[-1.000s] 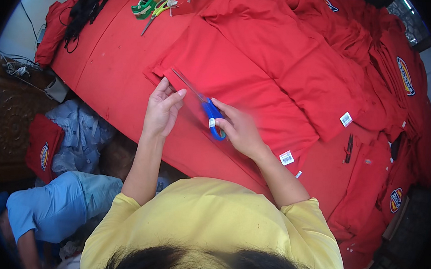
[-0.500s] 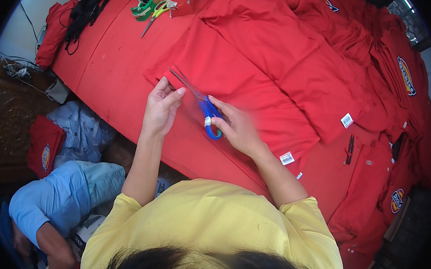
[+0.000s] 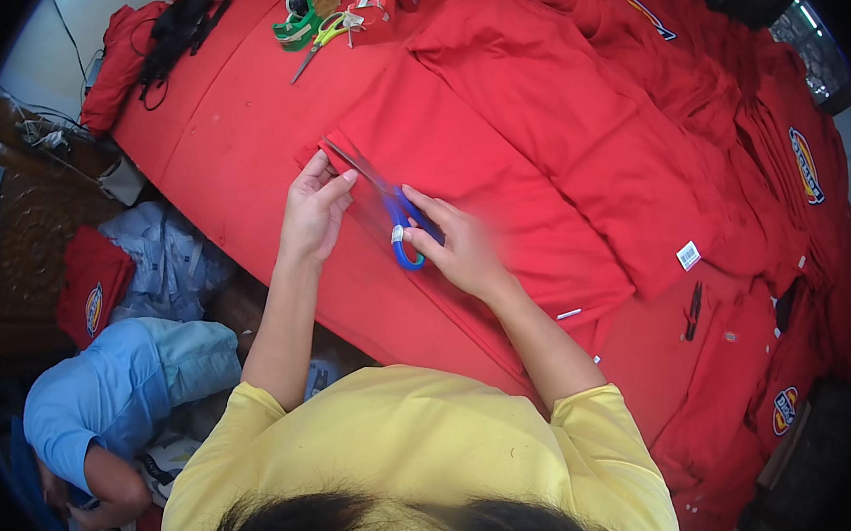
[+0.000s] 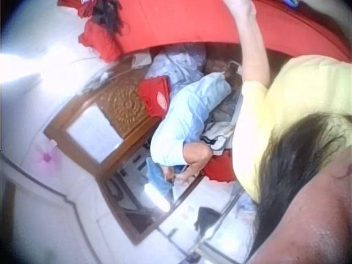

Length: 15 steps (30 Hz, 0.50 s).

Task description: The person uses scissors to cut plastic fasteners and tags off a stack of red shirts on a table.

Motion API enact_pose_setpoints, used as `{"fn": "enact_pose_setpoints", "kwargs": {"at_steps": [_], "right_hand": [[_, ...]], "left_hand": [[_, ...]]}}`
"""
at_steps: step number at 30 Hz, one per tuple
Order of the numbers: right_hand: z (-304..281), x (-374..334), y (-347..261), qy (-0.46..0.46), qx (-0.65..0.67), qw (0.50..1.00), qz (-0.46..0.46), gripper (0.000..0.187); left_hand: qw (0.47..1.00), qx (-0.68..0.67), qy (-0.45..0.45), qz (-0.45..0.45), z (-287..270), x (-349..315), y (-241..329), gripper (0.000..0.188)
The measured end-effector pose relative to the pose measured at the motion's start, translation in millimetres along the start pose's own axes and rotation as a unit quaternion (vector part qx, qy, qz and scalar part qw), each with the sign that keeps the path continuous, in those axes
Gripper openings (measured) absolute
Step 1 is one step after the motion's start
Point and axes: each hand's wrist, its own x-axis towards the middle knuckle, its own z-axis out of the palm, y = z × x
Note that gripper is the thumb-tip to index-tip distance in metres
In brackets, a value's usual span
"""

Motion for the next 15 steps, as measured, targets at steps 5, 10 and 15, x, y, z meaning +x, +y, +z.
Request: {"fn": "enact_pose_setpoints", "kwargs": {"at_steps": [5, 10, 15], "right_hand": [[-3.5, 5.5, -11.2, -0.039, 0.114, 0.980, 0.157, 0.046], [1.2, 0.2, -13.3, -0.034, 0.041, 0.992, 0.114, 0.046], [5.9, 2.1, -5.3, -0.002, -0.038, 0.999, -0.008, 0.050]], "left_hand": [[1.000, -0.025, 0.018, 0.003, -1.1, 2.6, 0.5, 0.032], [0.995, -0.097, 0.015, 0.030, -14.9, 17.5, -0.8, 0.030], [0.999, -0.027, -0.023, 0.021, -13.3, 15.6, 3.3, 0.033]]}}
